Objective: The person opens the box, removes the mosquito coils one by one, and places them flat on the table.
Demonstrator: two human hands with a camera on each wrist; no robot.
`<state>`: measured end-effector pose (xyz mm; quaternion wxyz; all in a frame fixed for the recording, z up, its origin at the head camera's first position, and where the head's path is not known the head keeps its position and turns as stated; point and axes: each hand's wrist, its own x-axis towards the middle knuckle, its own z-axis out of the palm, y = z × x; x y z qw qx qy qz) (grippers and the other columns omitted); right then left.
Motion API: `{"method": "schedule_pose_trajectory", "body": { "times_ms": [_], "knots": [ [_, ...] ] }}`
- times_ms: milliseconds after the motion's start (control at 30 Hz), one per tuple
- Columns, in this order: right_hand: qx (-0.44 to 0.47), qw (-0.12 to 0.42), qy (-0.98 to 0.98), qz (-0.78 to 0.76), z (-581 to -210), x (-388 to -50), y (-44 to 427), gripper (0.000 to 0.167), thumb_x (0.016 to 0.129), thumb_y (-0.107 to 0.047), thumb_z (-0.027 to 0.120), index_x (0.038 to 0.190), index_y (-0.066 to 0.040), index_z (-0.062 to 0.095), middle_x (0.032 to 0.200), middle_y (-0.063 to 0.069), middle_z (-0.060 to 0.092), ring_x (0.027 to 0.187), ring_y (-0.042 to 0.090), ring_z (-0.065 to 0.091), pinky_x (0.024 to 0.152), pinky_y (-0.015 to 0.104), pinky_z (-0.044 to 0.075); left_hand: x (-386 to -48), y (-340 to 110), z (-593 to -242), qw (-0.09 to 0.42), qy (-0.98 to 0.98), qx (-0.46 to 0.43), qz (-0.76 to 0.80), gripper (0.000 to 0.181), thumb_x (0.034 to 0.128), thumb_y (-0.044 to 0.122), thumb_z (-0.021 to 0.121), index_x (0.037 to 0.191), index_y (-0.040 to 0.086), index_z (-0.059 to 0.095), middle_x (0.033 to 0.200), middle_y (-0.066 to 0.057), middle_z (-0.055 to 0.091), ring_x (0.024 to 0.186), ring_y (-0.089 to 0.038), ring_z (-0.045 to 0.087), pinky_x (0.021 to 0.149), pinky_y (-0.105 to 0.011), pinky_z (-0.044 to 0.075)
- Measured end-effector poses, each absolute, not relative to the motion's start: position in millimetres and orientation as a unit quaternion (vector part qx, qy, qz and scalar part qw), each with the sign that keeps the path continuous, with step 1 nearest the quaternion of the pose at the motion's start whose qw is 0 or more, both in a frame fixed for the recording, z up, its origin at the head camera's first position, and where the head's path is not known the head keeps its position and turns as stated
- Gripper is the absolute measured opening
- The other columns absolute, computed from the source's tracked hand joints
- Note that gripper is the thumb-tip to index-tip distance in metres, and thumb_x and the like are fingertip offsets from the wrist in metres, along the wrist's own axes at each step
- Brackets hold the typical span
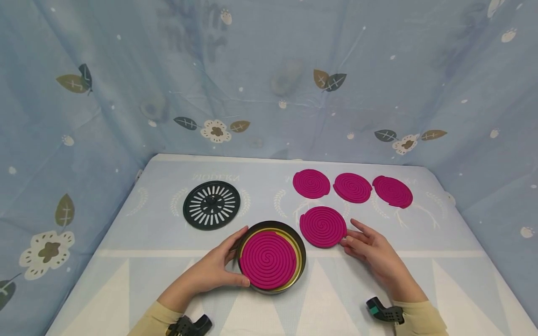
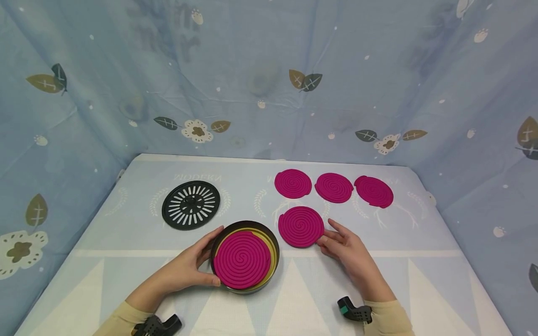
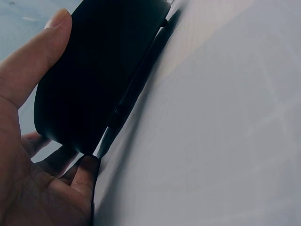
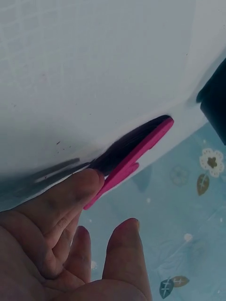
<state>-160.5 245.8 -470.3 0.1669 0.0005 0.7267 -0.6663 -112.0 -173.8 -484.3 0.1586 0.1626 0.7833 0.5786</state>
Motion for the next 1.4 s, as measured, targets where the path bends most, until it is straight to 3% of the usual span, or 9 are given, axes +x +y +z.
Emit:
{"method": "schedule_pose_trajectory", "body": {
  "times_ms": [700,1400],
  "knots": [
    [-0.028,0.162,0.709,-0.686,-476.9,-157.5,251.2,0.073,0.098,-0.010,0.062,0.156,0.001,0.018,0.147,0.033,0.037,0.115,0.018,0.063,0.096,0.034,0.053,-112.3,-173.2,-484.8,0.161,0.786,0.158,0.575,0.123,0.0629,0.031,0.095,0.159,0.020,0.020,0.160,0.007,0.023,0.144,-0.011,0.026,0.112,-0.020,0.031],
    [-0.023,0.171,0.666,-0.726,-475.2,-157.5,252.1,0.072,0.100,-0.007,0.059,0.157,-0.002,0.016,0.153,0.031,0.029,0.125,0.022,0.056,0.101,0.035,0.049,-113.0,-174.4,-485.8,0.160,0.777,0.169,0.585,0.121,0.0651,0.027,0.095,0.159,0.018,0.019,0.161,0.000,0.022,0.143,-0.019,0.031,0.113,-0.023,0.031]
  ]
}}
